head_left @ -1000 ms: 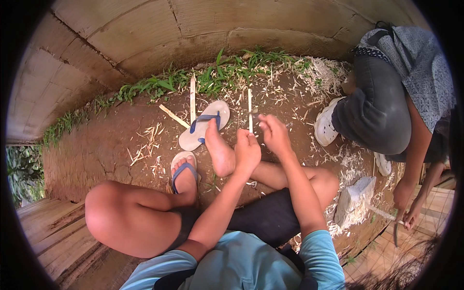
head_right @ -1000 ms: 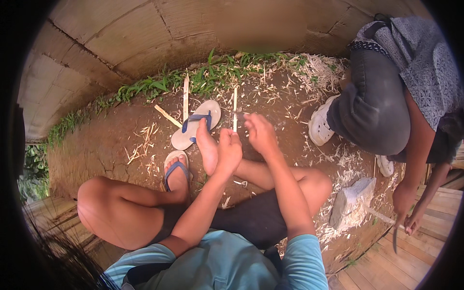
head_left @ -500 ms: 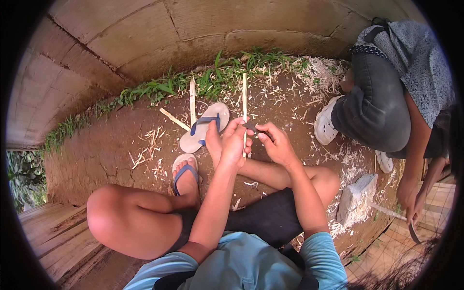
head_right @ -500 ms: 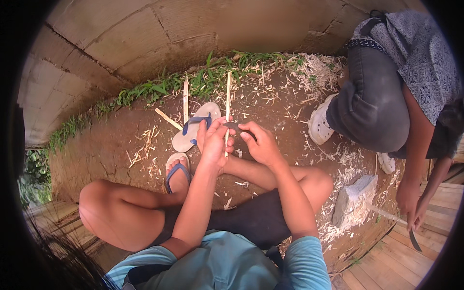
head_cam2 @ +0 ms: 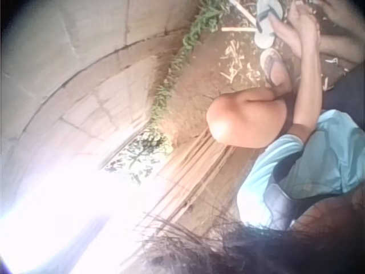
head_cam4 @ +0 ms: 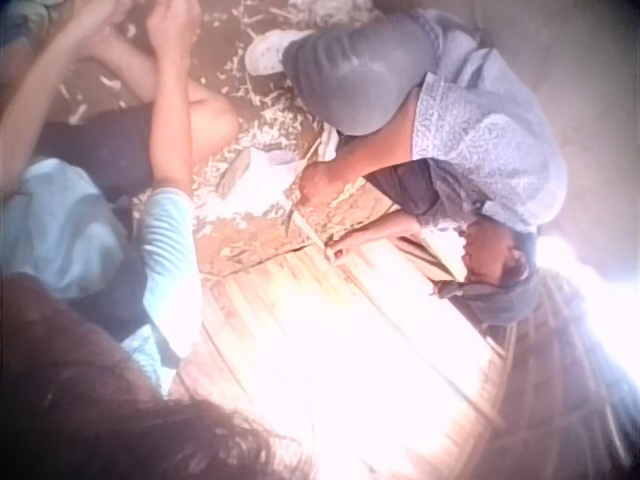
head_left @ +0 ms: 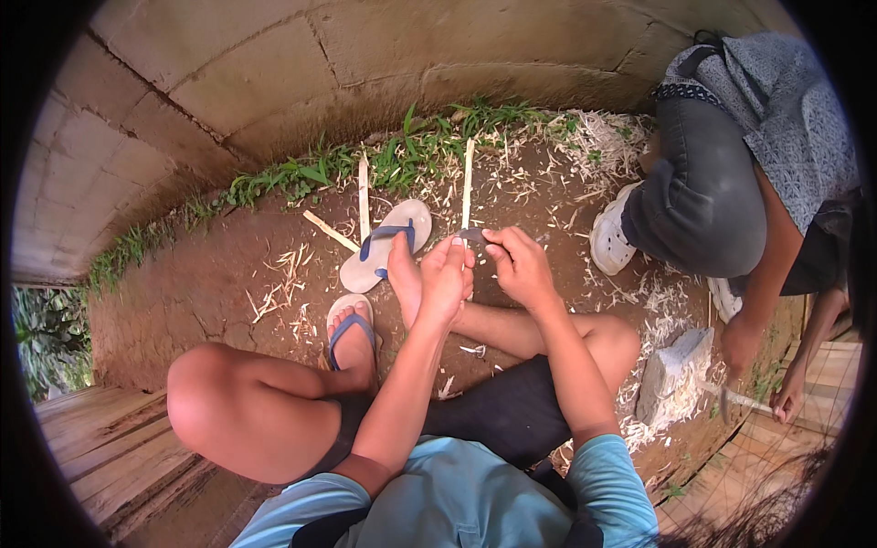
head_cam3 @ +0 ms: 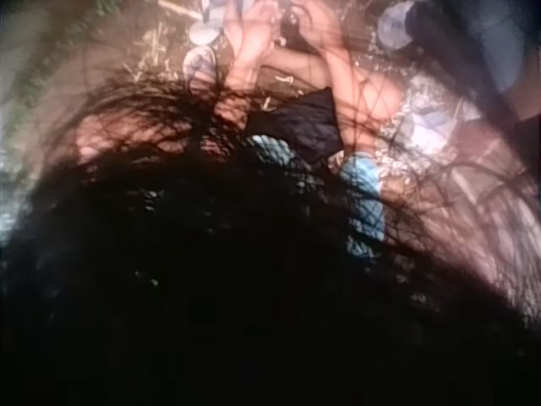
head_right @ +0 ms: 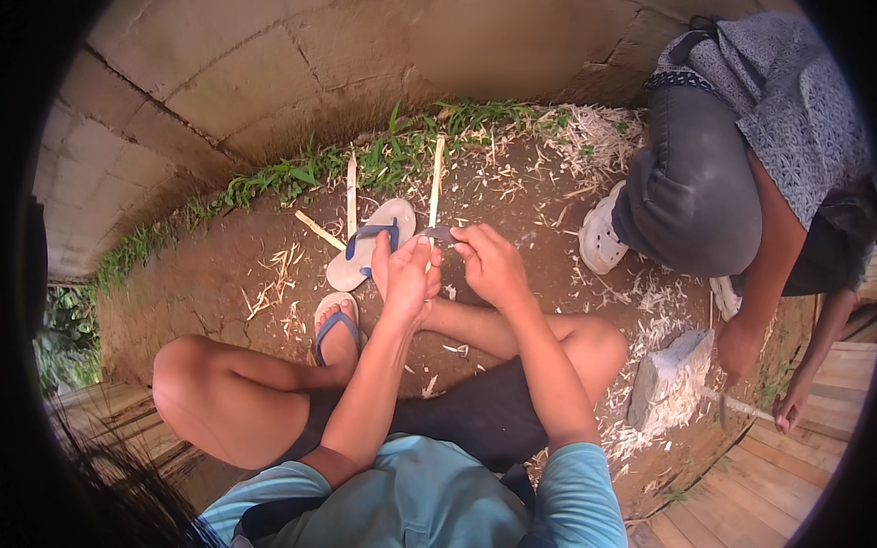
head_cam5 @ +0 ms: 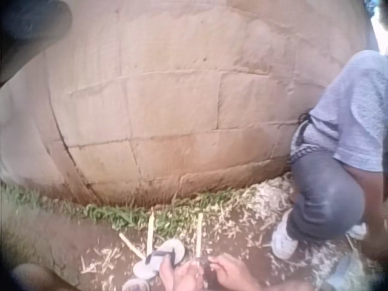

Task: The person sits on the ground and uses a knife to shave thin strips from a small wooden stick. Another person nearby also shaves wood. The camera wearer repeatedly holds the stick and shaves it, creating wood shavings on the ground.

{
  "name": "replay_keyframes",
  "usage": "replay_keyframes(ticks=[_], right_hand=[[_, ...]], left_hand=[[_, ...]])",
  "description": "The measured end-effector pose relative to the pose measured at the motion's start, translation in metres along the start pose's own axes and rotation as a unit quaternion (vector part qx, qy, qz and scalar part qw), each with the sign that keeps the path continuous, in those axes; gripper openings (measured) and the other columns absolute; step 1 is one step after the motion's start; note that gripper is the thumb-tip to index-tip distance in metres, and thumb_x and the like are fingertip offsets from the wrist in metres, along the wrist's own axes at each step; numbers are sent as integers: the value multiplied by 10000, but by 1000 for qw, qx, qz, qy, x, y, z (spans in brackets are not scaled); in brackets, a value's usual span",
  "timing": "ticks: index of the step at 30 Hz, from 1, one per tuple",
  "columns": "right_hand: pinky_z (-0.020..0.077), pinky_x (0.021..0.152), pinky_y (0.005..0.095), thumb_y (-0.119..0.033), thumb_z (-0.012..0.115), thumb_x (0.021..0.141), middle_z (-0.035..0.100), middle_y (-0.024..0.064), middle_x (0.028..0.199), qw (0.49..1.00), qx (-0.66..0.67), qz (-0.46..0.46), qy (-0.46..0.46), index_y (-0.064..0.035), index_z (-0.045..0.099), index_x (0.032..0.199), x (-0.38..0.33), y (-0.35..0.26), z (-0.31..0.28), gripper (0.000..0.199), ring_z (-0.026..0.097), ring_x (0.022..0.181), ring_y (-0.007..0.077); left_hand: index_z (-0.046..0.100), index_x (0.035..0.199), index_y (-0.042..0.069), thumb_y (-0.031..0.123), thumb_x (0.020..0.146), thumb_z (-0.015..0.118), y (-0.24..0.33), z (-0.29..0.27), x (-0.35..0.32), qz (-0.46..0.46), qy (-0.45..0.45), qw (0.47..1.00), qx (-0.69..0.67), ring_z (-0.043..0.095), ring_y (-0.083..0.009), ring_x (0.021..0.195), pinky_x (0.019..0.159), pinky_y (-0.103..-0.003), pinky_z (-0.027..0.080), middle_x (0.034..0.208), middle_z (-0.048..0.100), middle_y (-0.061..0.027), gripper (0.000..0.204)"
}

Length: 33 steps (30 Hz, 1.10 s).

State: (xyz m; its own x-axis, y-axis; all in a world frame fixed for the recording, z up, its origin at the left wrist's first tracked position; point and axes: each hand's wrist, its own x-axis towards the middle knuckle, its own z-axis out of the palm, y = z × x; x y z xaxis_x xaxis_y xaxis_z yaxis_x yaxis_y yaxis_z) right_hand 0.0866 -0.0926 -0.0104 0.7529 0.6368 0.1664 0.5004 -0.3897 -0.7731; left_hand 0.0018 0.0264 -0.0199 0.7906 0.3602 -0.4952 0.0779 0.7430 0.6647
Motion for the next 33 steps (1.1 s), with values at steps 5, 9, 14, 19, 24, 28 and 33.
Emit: replay_keyframes(ticks=[5, 9, 14, 19, 24, 28, 33], right_hand=[[494, 791, 348, -102, 551, 948, 682, 165, 977, 966, 46, 123, 221, -16, 598, 1088, 25, 48, 1, 171, 661, 895, 263], [478, 787, 293, -84, 550, 944, 676, 119, 964, 975, 69, 138, 159, -18, 588, 1111, 27, 65, -30, 184, 615, 875, 140], [492, 798, 334, -84, 556, 924, 671, 141, 985, 988, 87, 72, 101, -25, 584, 1114, -12, 10, -10, 200, 648, 909, 223], [504, 795, 362, -74, 569, 902, 665, 167, 1014, 995, 96, -15, 20, -16, 591, 1094, -10, -25, -3, 202, 654, 929, 310], [512, 772, 372, -72, 585, 888, 658, 165, 1008, 995, 85, -29, 38, -25, 624, 1047, -12, -17, -1, 170, 651, 913, 328], [507, 717, 391, -84, 583, 891, 651, 155, 958, 995, 68, -60, 43, -44, 634, 1044, -10, -14, -10, 166, 648, 838, 332], [492, 689, 355, -89, 575, 910, 637, 166, 868, 983, 50, -40, 171, -31, 626, 1036, 1, 1, -7, 148, 631, 769, 317]], left_hand=[[586, 1146, 13, 195, 1019, 445, -23, 15, -29, -38, -59, 996, 48, 307, -15, 393, 336, -183, 210, 689, 519, 19, 263], [583, 1177, 9, 179, 1017, 439, -7, 34, -42, -18, -90, 995, 42, 370, -23, 405, 339, -182, 265, 702, 548, -3, 274], [520, 1177, 6, 201, 1028, 403, 24, 18, -20, 43, -6, 999, 27, 397, -51, 397, 323, -180, 281, 724, 588, -50, 271], [515, 1171, 10, 185, 1025, 406, 29, 13, -21, 63, -5, 997, 52, 392, -51, 395, 318, -184, 272, 714, 566, -45, 253], [517, 1157, 29, 189, 1029, 397, 9, 9, -20, 104, 20, 986, 128, 366, -48, 379, 309, -195, 252, 674, 513, -11, 238], [547, 1155, 40, 198, 1035, 389, -6, 3, -12, 181, 25, 957, 225, 380, -43, 421, 359, -187, 289, 647, 481, 18, 254], [575, 1140, 27, 182, 1030, 399, -23, 20, -32, 176, 9, 939, 296, 398, -43, 483, 433, -203, 326, 640, 484, 29, 258]])
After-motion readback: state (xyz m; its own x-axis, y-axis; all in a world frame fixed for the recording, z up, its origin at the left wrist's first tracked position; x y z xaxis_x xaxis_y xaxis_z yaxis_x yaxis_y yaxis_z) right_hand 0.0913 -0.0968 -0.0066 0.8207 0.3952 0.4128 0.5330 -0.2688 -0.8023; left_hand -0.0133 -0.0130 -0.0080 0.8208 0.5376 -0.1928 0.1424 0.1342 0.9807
